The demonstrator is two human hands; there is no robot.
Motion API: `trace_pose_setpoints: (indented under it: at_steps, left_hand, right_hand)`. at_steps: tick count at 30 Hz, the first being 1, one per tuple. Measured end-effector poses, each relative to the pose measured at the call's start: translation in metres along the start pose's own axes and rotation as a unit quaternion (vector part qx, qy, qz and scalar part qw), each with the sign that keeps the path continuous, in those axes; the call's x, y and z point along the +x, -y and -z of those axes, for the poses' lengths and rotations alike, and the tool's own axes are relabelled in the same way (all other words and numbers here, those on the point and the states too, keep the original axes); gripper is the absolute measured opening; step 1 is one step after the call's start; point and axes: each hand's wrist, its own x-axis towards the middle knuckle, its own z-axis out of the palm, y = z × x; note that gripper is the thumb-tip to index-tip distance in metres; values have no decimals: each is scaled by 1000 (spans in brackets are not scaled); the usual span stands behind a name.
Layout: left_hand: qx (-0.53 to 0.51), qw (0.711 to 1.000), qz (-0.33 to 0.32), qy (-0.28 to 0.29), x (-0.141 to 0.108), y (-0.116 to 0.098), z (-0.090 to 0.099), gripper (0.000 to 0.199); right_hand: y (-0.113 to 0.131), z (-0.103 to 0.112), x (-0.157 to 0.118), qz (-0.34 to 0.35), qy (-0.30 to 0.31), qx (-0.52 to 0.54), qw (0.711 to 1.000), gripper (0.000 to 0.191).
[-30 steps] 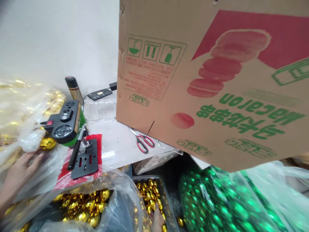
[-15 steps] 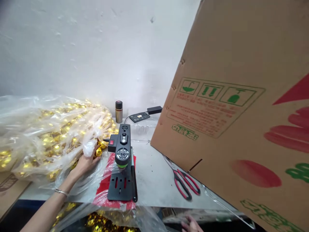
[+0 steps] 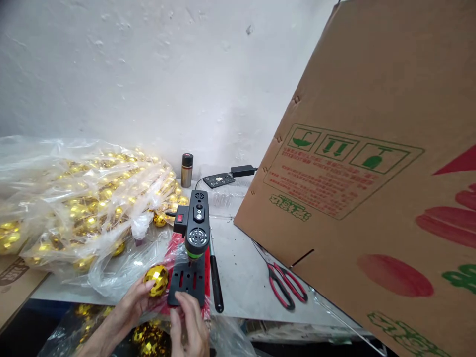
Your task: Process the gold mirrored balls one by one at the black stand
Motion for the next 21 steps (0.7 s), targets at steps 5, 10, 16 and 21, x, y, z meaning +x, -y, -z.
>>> trace_pose_setpoints:
  at_steps: [5,10,16,21]
  left_hand:
    - [-79,995,30,-45,-6,29,-3,56]
    - [-43,995,5,-94,0,34,-10,67]
    - [100,994,-33,10,8,33,-10,89]
    - [93,995,10,-36,25,22,-21,82]
  right_hand:
    - [3,-19,-2,66,22,-48,996,33]
    - [0,-24,-10,75,8,-78,994,36]
    - [-6,-21,-7,52,-12,-52,997,43]
    - [-13,-12,-3,23,-12,-17,1000,37]
